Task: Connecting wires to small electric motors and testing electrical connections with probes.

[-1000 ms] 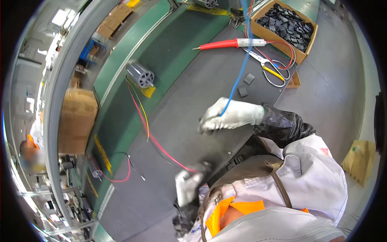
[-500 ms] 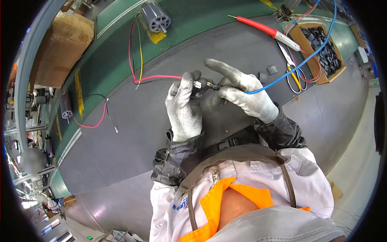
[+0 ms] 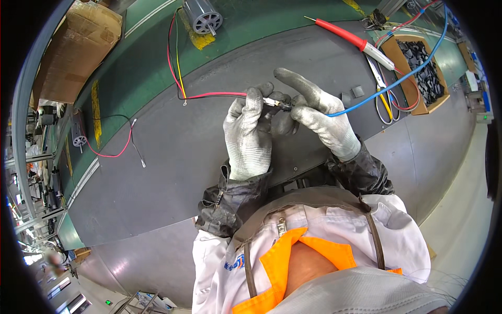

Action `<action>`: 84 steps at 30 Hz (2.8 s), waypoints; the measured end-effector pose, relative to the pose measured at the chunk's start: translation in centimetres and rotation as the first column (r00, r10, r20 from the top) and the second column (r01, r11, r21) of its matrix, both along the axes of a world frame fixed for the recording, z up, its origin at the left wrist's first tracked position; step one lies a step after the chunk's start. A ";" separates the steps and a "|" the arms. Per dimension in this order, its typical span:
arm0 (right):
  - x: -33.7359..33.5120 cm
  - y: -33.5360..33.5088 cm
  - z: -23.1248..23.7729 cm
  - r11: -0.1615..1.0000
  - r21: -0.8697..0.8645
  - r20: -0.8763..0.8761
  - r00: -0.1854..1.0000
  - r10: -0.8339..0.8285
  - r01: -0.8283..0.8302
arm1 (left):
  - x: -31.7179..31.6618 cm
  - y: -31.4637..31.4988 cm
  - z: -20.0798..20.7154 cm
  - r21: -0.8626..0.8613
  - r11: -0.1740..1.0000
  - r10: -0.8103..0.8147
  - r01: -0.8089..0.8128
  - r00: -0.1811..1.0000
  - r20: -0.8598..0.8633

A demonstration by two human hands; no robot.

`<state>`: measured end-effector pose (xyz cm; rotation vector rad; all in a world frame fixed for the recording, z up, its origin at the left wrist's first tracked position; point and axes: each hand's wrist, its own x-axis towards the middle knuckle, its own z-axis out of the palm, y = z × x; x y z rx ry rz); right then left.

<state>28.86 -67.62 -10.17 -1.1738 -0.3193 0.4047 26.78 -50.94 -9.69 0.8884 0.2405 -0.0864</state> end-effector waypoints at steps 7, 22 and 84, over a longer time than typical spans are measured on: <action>-0.2 0.2 -0.8 0.994 0.111 -0.023 1.000 -0.020 0.022 | 0.1 -0.8 -1.0 0.029 0.999 0.014 -0.017 0.996 0.086; -0.7 0.9 -2.2 0.966 0.204 -0.107 0.984 -0.141 0.161 | 0.2 -2.2 -2.7 -0.112 0.991 -0.064 0.068 0.997 0.038; 19.5 -3.9 -1.1 0.327 -0.784 0.620 0.685 0.382 0.527 | 1.4 -1.1 -5.8 -0.264 0.963 0.005 0.044 0.983 0.183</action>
